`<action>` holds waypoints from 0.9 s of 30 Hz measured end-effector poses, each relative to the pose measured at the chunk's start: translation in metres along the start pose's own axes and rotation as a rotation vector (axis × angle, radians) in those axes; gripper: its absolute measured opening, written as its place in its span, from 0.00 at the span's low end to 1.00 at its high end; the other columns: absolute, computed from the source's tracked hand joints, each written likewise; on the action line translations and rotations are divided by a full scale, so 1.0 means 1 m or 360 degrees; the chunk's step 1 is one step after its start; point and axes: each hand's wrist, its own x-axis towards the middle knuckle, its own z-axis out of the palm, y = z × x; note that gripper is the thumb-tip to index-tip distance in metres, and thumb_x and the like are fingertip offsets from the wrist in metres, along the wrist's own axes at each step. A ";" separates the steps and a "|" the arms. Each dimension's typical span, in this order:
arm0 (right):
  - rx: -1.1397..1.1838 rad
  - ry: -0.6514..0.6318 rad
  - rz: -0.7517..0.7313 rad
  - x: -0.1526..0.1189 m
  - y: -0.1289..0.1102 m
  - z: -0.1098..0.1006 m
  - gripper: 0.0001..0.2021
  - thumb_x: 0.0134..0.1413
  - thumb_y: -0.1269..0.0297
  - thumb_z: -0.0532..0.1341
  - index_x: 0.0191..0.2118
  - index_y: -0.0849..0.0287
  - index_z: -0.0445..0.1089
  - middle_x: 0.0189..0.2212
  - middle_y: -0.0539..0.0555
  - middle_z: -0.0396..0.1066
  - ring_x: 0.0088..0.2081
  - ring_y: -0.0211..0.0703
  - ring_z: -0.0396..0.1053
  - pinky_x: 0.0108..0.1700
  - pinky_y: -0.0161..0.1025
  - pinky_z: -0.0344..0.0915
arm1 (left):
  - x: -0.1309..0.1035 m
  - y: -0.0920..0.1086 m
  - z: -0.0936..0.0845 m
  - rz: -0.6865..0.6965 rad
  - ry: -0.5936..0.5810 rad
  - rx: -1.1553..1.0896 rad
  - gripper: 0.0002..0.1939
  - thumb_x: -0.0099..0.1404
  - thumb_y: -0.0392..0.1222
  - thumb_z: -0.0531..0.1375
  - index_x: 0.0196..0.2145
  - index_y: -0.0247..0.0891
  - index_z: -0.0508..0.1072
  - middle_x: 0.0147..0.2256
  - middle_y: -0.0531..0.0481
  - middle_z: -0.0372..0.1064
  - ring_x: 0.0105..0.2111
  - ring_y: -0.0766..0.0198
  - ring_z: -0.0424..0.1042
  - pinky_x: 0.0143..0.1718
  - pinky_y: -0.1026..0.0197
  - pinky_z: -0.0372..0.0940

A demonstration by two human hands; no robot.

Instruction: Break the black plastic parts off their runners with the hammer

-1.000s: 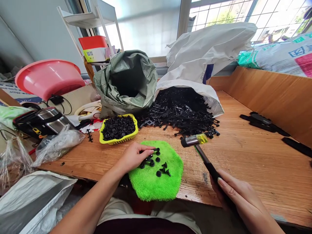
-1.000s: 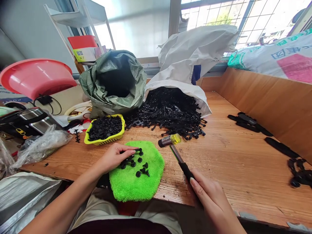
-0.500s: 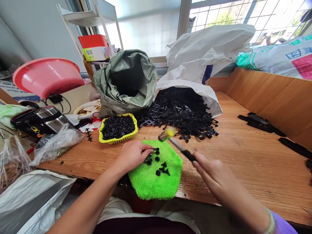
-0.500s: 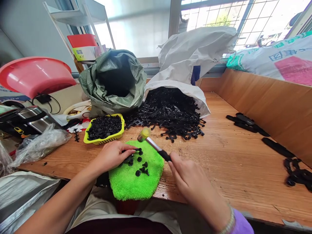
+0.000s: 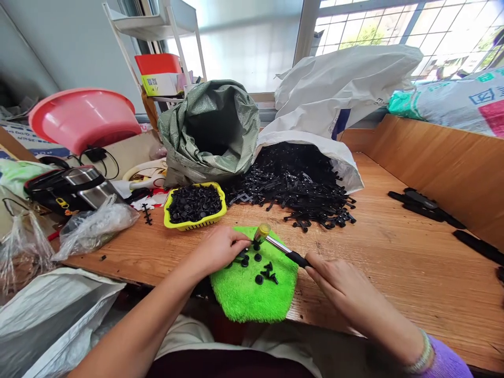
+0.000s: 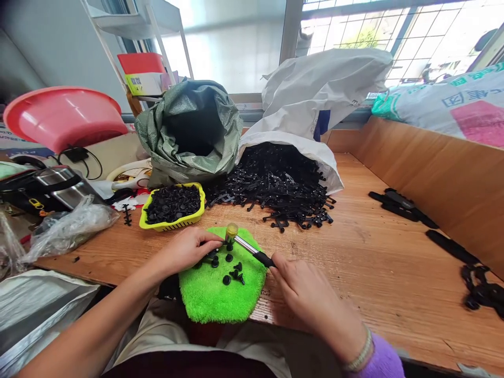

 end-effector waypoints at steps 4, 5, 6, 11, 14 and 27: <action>0.0260 0.0215 0.0055 -0.018 0.014 0.005 0.19 0.62 0.58 0.40 0.30 0.54 0.65 0.24 0.55 0.71 0.29 0.48 0.69 0.29 0.39 0.63 | -0.009 -0.010 -0.003 -0.0298 0.0119 -0.0985 0.15 0.55 0.44 0.58 0.40 0.37 0.76 0.34 0.48 0.75 0.32 0.63 0.70 0.33 0.65 0.62; 0.0372 0.0309 0.0099 -0.024 0.019 0.007 0.19 0.61 0.56 0.42 0.31 0.54 0.67 0.25 0.55 0.71 0.30 0.48 0.69 0.29 0.40 0.64 | -0.012 -0.011 -0.005 -0.0372 0.0146 -0.1176 0.17 0.54 0.43 0.60 0.42 0.36 0.74 0.35 0.48 0.75 0.33 0.64 0.71 0.33 0.65 0.62; 0.0500 0.0377 0.0148 -0.030 0.023 0.010 0.18 0.60 0.54 0.44 0.31 0.54 0.68 0.25 0.55 0.71 0.29 0.49 0.69 0.29 0.41 0.64 | -0.013 -0.012 -0.007 -0.0435 0.0172 -0.1316 0.19 0.51 0.41 0.62 0.42 0.35 0.74 0.35 0.47 0.75 0.32 0.65 0.71 0.33 0.66 0.62; 0.1363 0.0124 0.0429 -0.046 0.030 0.022 0.17 0.59 0.53 0.49 0.27 0.56 0.65 0.16 0.48 0.61 0.18 0.39 0.60 0.21 0.37 0.58 | -0.009 -0.007 -0.007 -0.0473 0.0269 -0.1587 0.18 0.45 0.37 0.67 0.36 0.33 0.72 0.27 0.51 0.73 0.22 0.72 0.66 0.27 0.69 0.60; 0.1790 0.0130 0.0520 -0.047 0.027 0.026 0.15 0.59 0.53 0.50 0.29 0.58 0.64 0.17 0.46 0.58 0.16 0.35 0.55 0.19 0.35 0.53 | -0.001 0.000 0.000 -0.0502 0.0225 -0.1723 0.16 0.44 0.36 0.68 0.33 0.33 0.71 0.26 0.52 0.72 0.21 0.73 0.66 0.26 0.69 0.60; 0.2244 0.0274 0.0609 -0.049 0.026 0.033 0.13 0.55 0.53 0.56 0.32 0.59 0.65 0.17 0.46 0.58 0.15 0.32 0.55 0.18 0.33 0.50 | 0.010 0.005 0.012 -0.0598 0.0341 -0.1701 0.09 0.49 0.30 0.63 0.26 0.33 0.64 0.20 0.56 0.67 0.17 0.75 0.66 0.21 0.73 0.63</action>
